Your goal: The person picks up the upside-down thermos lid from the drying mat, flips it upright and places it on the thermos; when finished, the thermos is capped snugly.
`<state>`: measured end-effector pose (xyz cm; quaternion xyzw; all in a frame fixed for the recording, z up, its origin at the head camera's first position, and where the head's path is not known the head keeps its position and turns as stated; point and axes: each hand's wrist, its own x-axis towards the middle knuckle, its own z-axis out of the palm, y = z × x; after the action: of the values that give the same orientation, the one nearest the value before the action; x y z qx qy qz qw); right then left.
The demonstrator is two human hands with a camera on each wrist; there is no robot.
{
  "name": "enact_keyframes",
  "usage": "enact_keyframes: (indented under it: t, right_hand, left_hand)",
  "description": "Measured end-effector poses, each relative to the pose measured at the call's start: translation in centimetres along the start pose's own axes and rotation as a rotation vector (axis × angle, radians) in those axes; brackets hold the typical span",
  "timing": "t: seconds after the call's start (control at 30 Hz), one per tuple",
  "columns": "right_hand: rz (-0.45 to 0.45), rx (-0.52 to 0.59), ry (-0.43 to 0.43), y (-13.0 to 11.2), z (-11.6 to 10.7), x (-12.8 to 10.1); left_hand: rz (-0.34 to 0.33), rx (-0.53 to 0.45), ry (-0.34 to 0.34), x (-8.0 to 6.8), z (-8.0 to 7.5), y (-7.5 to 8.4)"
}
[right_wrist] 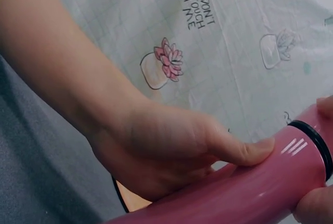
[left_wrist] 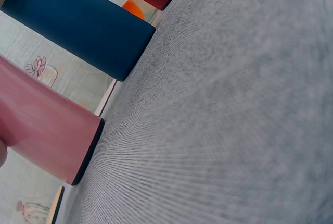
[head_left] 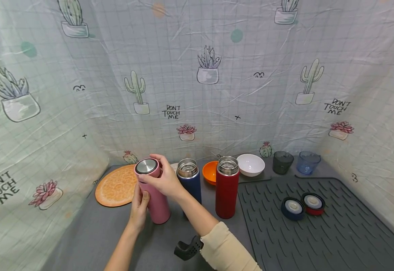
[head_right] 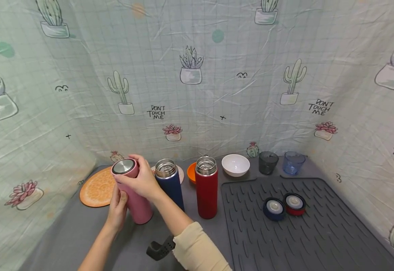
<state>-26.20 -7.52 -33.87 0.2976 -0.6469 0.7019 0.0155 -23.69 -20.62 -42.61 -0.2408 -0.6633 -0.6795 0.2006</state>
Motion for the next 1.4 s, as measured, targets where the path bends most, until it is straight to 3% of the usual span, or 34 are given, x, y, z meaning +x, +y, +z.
enact_keyframes:
  t: [0.13, 0.33, 0.57, 0.83, 1.1, 1.3, 1.4]
  right_hand:
    - [0.012, -0.094, 0.038, -0.3, 0.3, -0.1]
    - [0.01, 0.028, 0.007, -0.5, 0.2, -0.1]
    - [0.0, -0.066, 0.03, -0.7, 0.3, -0.1]
    - [-0.017, -0.005, 0.019, -0.3, 0.2, 0.0]
    - [-0.021, -0.022, 0.009, 0.0, 0.1, 0.0]
    - [-0.019, -0.048, 0.059, -0.1, 0.4, 0.0]
    - [-0.005, -0.044, 0.033, -1.0, 0.3, -0.5]
  left_hand:
    - [-0.013, 0.005, 0.006, 0.0, -0.1, -0.1]
    - [-0.002, 0.008, 0.018, 0.0, 0.0, 0.0]
    - [0.003, 0.013, 0.019, 0.2, 0.1, 0.2]
    - [0.006, 0.004, 0.011, 0.1, 0.1, 0.0]
    - [-0.003, 0.01, 0.02, 0.0, 0.0, -0.1]
    - [-0.003, 0.01, 0.012, 0.0, 0.1, 0.0]
    - [-0.005, 0.011, 0.025, 0.0, 0.0, -0.1]
